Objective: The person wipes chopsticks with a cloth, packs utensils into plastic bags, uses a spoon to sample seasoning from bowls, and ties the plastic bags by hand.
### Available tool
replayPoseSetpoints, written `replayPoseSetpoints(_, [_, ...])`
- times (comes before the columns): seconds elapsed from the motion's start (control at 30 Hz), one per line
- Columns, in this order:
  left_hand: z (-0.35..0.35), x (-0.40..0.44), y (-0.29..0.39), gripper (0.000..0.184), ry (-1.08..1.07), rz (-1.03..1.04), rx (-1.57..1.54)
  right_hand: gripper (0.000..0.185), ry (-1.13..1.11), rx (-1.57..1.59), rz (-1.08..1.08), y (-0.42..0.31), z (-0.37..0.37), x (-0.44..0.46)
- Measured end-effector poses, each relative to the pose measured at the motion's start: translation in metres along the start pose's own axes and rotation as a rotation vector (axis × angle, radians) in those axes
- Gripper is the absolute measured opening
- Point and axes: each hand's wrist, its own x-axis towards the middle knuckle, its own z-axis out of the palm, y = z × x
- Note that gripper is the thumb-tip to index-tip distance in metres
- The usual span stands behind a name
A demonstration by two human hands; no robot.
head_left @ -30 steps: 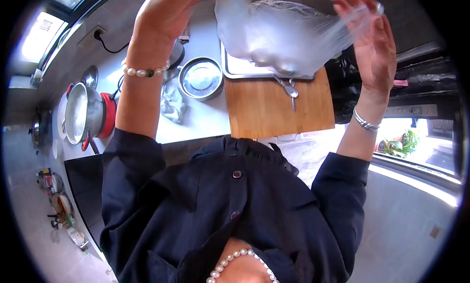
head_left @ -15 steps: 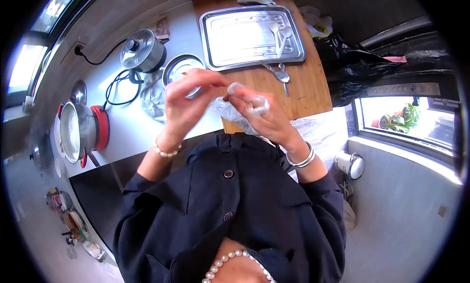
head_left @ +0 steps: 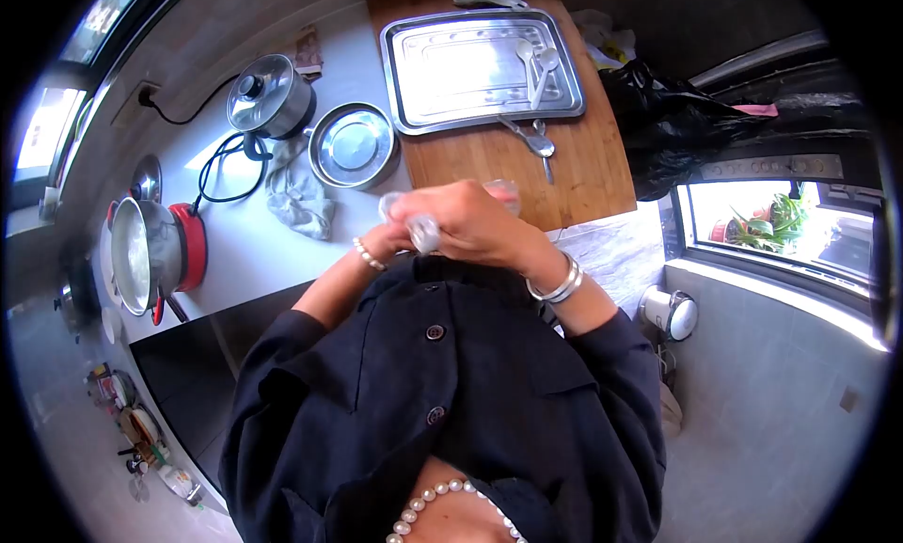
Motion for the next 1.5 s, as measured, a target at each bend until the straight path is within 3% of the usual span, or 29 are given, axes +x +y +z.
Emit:
replayPoseSetpoints(0.1, [0.011,-0.003,-0.012,0.055,-0.036,-0.114,-0.01,0.016,-0.133,-0.038,0.083,0.009,0.013,0.004])
replayPoseSetpoints(0.43, [0.02,-0.001,-0.014,0.051,-0.176,-0.288,-0.026,0.013,0.077,-0.361,-0.023,-0.001,-0.015,0.006])
replayPoseSetpoints(0.53, [0.022,-0.006,-0.019,0.046,-0.21,-0.281,0.063,0.011,0.035,-0.38,-0.008,-0.005,-0.02,0.004])
replayPoseSetpoints(0.63, [0.028,-0.007,-0.017,0.037,-0.242,-0.234,0.18,0.011,0.058,-0.283,0.006,0.006,-0.012,0.004])
replayPoseSetpoints(0.7, [0.029,0.002,0.001,0.032,-0.268,-0.215,0.155,0.008,0.247,0.045,0.034,0.019,0.001,0.001])
replayPoseSetpoints(0.8, [0.037,0.019,0.025,0.026,-0.299,-0.182,0.108,0.016,0.417,0.282,0.221,0.029,-0.008,0.0])
replayPoseSetpoints(0.83, [0.042,0.021,0.02,0.022,-0.191,0.023,0.096,0.02,0.457,0.319,0.309,0.031,-0.014,-0.001])
replayPoseSetpoints(0.93, [0.039,0.017,0.013,0.025,-0.234,-0.095,-0.211,0.029,0.371,0.36,0.661,0.038,-0.028,-0.004])
replayPoseSetpoints(1.03, [0.034,0.015,-0.016,0.024,-0.114,-0.19,-0.147,0.03,0.336,0.442,0.663,0.049,-0.026,-0.006])
replayPoseSetpoints(1.1, [0.03,0.01,-0.04,0.025,0.012,0.007,0.293,0.027,0.214,0.55,0.649,0.045,-0.037,-0.005])
replayPoseSetpoints(1.2, [0.025,0.002,-0.045,0.025,0.205,-0.036,0.367,0.022,0.152,0.622,0.69,0.031,-0.07,-0.022])
replayPoseSetpoints(1.3, [0.016,0.005,-0.029,0.025,0.326,-0.056,0.232,0.016,0.422,0.444,0.856,0.054,-0.112,-0.068])
replayPoseSetpoints(1.37, [0.011,0.011,-0.013,0.026,0.361,-0.079,0.139,0.019,0.492,-0.226,1.029,0.112,-0.117,-0.116])
replayPoseSetpoints(1.43, [0.009,0.023,0.006,0.025,0.393,-0.092,0.042,0.018,0.306,-0.434,1.174,0.113,-0.104,-0.121])
replayPoseSetpoints(1.5, [0.003,0.036,0.009,0.021,0.31,-0.045,0.314,0.018,0.201,-0.608,1.209,0.115,-0.089,-0.124])
